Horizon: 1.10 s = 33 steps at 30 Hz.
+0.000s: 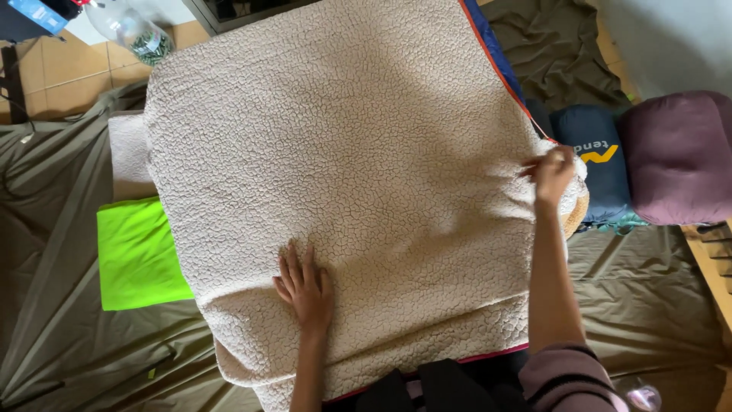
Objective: The person unfolds a blue sleeping bag, smooths out the interior fleece lining, and then folds it back up.
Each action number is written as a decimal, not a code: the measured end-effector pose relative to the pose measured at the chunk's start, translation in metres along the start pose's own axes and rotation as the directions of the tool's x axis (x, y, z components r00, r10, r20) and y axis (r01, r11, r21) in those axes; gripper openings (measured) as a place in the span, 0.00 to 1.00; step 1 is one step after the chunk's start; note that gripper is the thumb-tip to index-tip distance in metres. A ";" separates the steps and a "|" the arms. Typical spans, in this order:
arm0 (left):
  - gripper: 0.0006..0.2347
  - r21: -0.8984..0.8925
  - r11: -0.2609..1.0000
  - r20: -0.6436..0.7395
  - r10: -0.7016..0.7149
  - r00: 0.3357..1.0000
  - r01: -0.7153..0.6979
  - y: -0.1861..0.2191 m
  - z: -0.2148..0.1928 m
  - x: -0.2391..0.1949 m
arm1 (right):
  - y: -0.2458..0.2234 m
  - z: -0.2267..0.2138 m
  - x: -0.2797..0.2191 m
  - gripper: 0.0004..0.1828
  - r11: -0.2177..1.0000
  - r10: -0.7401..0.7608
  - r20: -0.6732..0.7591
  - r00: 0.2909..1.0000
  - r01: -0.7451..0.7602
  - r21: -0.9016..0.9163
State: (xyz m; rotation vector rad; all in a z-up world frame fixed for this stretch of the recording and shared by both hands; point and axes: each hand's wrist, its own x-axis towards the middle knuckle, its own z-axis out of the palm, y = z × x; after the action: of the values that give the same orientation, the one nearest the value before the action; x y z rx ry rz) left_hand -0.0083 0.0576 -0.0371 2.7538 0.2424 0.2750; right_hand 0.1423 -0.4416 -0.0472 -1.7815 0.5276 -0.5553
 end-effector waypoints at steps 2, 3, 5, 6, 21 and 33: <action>0.22 -0.112 0.993 0.105 -0.006 0.994 0.018 0.000 -0.013 0.005 | -0.023 -0.035 0.007 0.25 0.959 0.282 -0.239 0.929 -0.274 0.066; 0.22 -0.116 0.993 0.103 -0.001 0.995 0.013 -0.005 -0.015 0.008 | -0.017 -0.053 0.011 0.25 0.960 0.279 -0.244 0.929 -0.271 0.068; 0.17 -0.025 1.000 -0.149 -0.012 0.989 0.008 -0.015 -0.020 0.016 | -0.004 -0.088 0.021 0.29 0.981 0.196 -0.368 0.909 -0.186 0.061; 0.17 -0.030 1.000 -0.151 -0.009 0.988 0.004 -0.028 -0.026 0.026 | -0.006 -0.094 0.025 0.29 0.981 0.191 -0.373 0.908 -0.181 0.062; 0.22 -0.068 0.806 -0.066 -0.592 0.804 0.588 -0.294 0.011 0.136 | 0.032 0.025 0.112 0.31 0.861 0.120 0.294 0.948 0.048 -0.507; 0.11 -0.107 0.983 -0.410 -0.181 0.894 0.150 -0.259 -0.027 0.167 | 0.048 -0.010 0.140 0.07 0.943 0.331 0.021 0.943 -0.331 0.025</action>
State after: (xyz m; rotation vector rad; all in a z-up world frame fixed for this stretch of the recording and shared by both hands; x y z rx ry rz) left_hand 0.1133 0.3383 -0.0814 2.5514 0.5635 0.8137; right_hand 0.2428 -0.5461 -0.0763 -1.6236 0.7863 -0.3108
